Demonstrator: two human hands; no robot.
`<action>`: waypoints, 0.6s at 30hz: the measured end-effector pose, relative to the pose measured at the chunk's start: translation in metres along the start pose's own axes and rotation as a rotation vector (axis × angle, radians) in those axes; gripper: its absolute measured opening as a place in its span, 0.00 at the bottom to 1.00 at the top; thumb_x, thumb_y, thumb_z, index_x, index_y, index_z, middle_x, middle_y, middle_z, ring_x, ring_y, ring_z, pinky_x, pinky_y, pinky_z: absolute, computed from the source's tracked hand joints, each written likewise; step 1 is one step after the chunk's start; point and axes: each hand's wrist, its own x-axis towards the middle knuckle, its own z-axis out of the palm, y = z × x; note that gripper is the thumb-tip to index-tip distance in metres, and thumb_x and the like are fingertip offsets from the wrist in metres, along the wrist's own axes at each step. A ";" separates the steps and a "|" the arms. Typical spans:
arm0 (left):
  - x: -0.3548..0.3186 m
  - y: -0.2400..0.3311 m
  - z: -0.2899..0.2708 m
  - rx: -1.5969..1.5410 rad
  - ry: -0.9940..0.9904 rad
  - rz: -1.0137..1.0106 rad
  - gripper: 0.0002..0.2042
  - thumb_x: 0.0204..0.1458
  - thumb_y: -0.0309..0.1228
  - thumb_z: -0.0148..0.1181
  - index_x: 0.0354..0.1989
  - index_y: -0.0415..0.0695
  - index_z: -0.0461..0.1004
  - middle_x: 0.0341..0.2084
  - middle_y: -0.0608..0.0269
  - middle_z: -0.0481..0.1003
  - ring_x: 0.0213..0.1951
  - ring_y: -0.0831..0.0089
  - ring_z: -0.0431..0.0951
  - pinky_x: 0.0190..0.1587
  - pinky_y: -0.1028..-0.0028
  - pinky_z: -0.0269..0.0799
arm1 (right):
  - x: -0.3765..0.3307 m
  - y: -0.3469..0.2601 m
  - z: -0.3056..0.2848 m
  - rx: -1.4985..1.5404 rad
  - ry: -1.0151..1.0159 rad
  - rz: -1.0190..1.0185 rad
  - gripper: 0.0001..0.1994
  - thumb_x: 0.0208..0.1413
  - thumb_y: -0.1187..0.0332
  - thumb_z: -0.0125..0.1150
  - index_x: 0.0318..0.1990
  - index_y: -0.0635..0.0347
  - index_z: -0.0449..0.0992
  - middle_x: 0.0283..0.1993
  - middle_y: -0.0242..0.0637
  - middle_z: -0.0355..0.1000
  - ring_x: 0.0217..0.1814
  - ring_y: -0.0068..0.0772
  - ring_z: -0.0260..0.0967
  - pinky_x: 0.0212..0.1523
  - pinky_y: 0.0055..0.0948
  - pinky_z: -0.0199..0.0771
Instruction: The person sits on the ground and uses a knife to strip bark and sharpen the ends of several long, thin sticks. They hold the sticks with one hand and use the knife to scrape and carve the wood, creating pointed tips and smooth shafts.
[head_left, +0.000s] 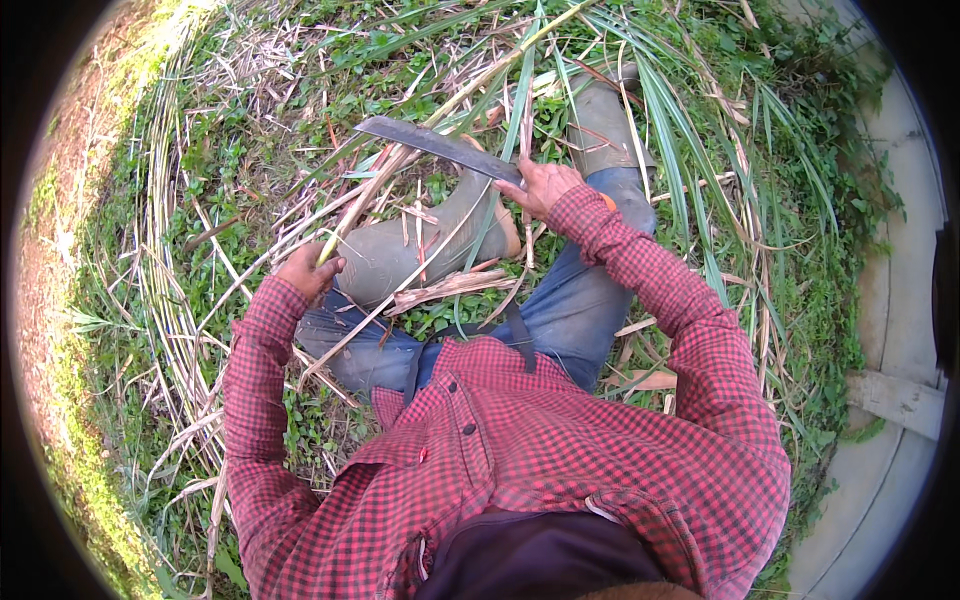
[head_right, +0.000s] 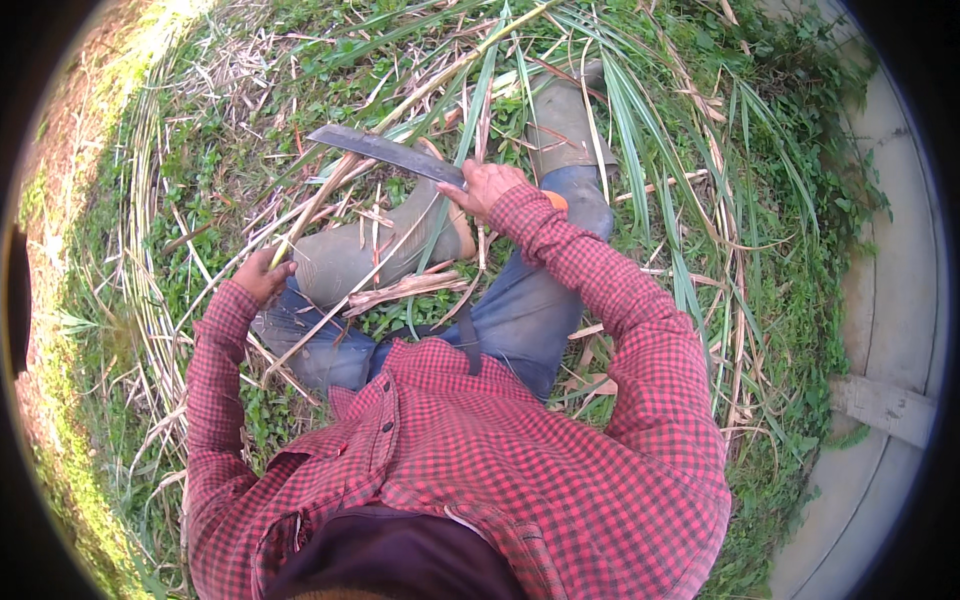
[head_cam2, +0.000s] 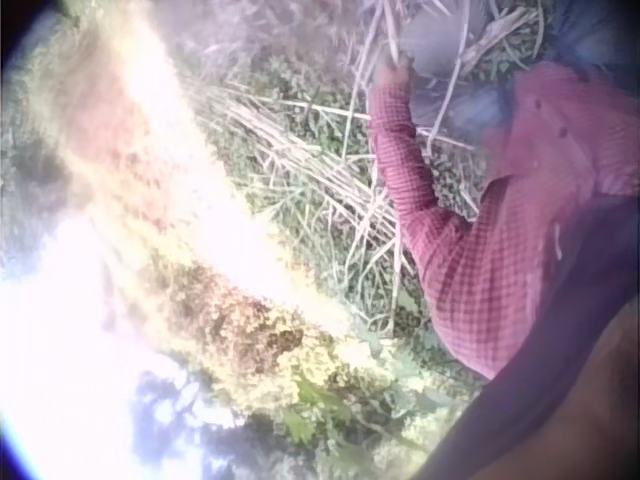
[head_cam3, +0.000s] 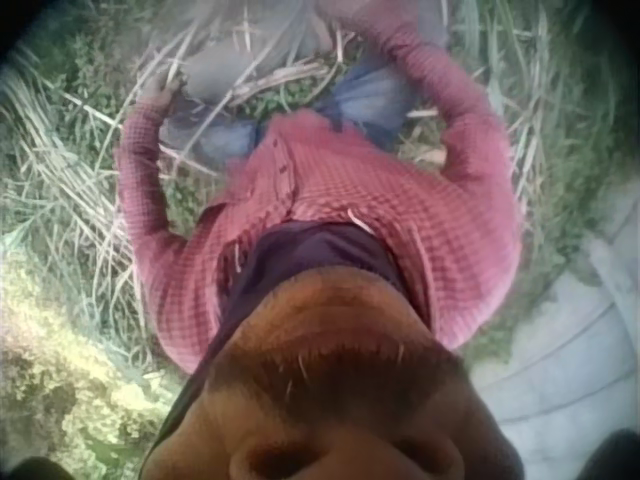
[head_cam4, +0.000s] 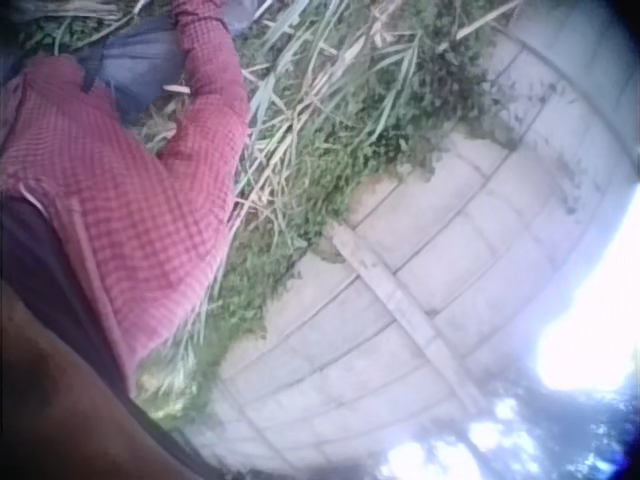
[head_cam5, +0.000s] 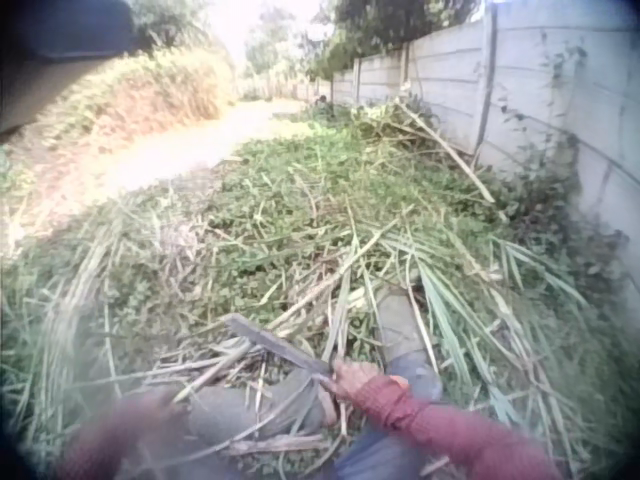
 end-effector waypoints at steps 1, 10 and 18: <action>0.002 0.003 -0.003 0.016 -0.022 -0.033 0.13 0.51 0.35 0.54 0.34 0.36 0.67 0.14 0.67 0.66 0.16 0.78 0.65 0.21 0.75 0.62 | -0.006 -0.009 0.000 -0.016 0.002 0.002 0.30 0.51 0.39 0.38 0.34 0.63 0.66 0.30 0.49 0.72 0.37 0.48 0.71 0.39 0.41 0.70; -0.003 0.017 -0.004 0.097 0.001 -0.015 0.13 0.50 0.36 0.54 0.32 0.36 0.68 0.13 0.65 0.66 0.16 0.77 0.66 0.20 0.75 0.62 | -0.015 -0.031 -0.034 -0.067 -0.078 -0.151 0.28 0.52 0.41 0.40 0.32 0.62 0.66 0.27 0.47 0.71 0.32 0.46 0.71 0.34 0.41 0.71; -0.002 0.020 0.001 0.232 0.074 -0.089 0.12 0.49 0.37 0.56 0.30 0.38 0.71 0.14 0.60 0.70 0.20 0.70 0.71 0.26 0.70 0.66 | 0.015 0.030 -0.026 -0.035 -0.079 0.178 0.31 0.54 0.42 0.37 0.40 0.66 0.68 0.30 0.51 0.72 0.35 0.48 0.71 0.39 0.42 0.70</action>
